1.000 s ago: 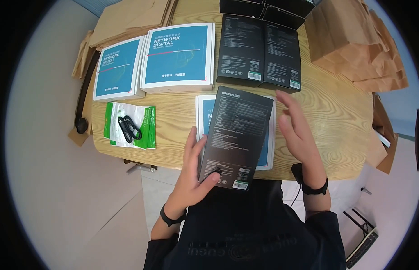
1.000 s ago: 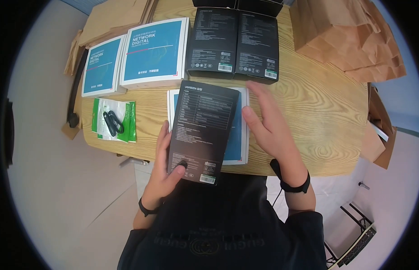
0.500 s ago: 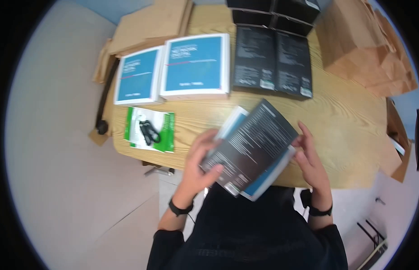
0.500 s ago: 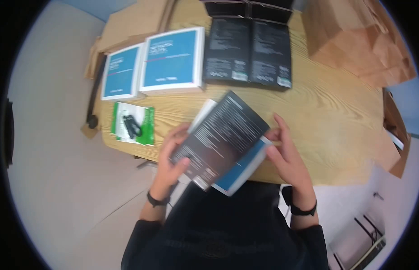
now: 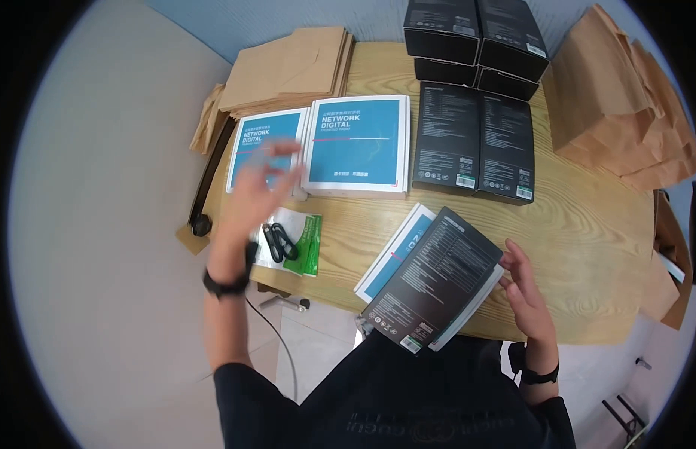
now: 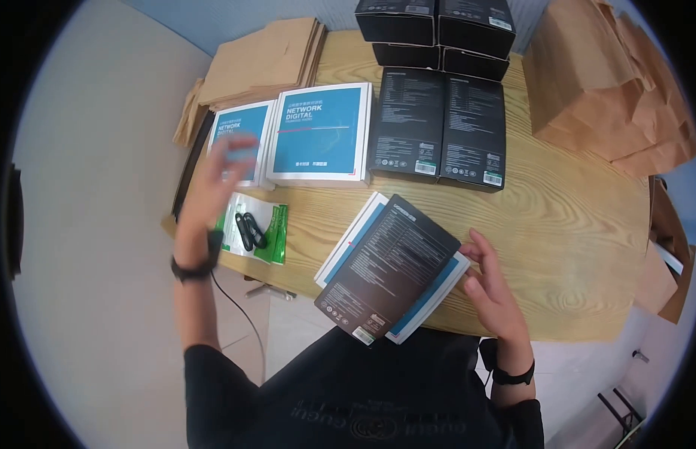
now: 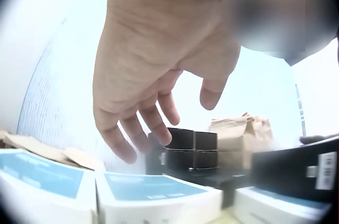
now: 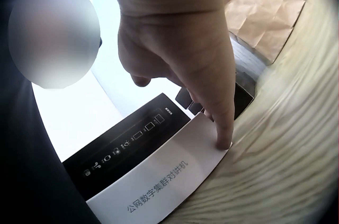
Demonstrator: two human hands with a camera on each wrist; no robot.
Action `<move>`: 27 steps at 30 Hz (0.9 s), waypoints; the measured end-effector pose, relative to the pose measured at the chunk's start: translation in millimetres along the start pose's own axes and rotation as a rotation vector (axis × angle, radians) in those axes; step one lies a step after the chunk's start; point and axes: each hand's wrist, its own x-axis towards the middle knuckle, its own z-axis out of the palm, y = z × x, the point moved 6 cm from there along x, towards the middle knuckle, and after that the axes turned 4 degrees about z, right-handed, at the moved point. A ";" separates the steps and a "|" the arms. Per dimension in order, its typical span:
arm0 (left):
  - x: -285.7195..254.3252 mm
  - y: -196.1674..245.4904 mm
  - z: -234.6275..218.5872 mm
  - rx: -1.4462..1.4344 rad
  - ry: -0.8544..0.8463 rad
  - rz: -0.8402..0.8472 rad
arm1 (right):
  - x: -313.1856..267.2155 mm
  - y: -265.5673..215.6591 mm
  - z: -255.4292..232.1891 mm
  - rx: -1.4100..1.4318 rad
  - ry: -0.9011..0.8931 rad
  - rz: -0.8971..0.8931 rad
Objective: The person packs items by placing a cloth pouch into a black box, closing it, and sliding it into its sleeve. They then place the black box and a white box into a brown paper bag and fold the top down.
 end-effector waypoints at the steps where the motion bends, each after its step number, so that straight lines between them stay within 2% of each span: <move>1: 36.7 -22.8 -14.3 0.136 0.045 0.021 | 0.2 1.1 2.1 0.002 0.012 -0.005; 2: 73.7 -46.1 -28.0 0.327 0.084 0.119 | -0.1 1.6 5.3 0.014 0.024 -0.018; 3: 101.9 -61.2 -34.3 0.228 0.179 0.009 | -2.3 1.8 7.7 0.027 0.039 -0.030; 5: 156.2 -119.0 -46.8 0.250 0.276 -0.126 | -11.1 1.4 10.3 -0.021 0.078 -0.047; 6: 174.7 -140.2 -43.2 0.243 0.262 -0.105 | -15.6 0.7 10.2 -0.074 0.093 -0.061; 8: 201.5 -169.9 -45.3 0.549 0.334 -0.211 | -30.2 1.7 7.5 -0.082 0.139 -0.064; 9: 208.1 -170.1 -46.5 0.545 0.322 -0.195 | -38.8 6.9 4.2 -0.072 0.159 -0.076; 11: 213.5 -178.5 -42.3 0.574 0.167 -0.275 | -53.2 12.3 -0.6 -0.065 0.184 -0.088; 12: 215.1 -176.1 -42.2 0.572 0.164 -0.271 | -59.2 14.2 -3.9 -0.037 0.221 -0.081; 14: 207.6 -156.9 -62.4 0.390 0.556 -0.003 | -66.0 15.7 -10.8 -0.010 0.251 -0.070; 16: 177.6 -92.8 -78.7 0.256 0.730 0.114 | -71.2 11.6 -19.1 -0.032 0.306 -0.105; 18: 137.4 -24.0 -90.8 0.250 0.803 0.222 | -69.8 1.1 -25.6 -0.072 0.326 -0.150; 20: 89.4 41.6 -89.1 0.101 0.847 0.372 | -63.5 -14.3 -30.4 -0.115 0.340 -0.200; 22: 35.2 113.3 -66.2 -0.032 0.877 0.557 | -57.0 -40.4 -27.4 -0.088 0.311 -0.367; 24: -21.9 177.0 -28.2 0.289 0.733 0.713 | -46.1 -62.4 -16.6 -0.054 0.272 -0.365; 25: -46.0 192.7 -7.0 0.260 0.646 0.809 | -39.0 -78.9 -3.6 0.079 0.242 -0.362; 26: -65.8 215.5 18.8 0.205 0.520 0.753 | -34.6 -90.3 8.5 0.211 0.213 -0.360; 27: -71.5 222.3 40.2 0.022 0.132 1.027 | -34.4 -96.4 18.1 0.198 0.214 -0.365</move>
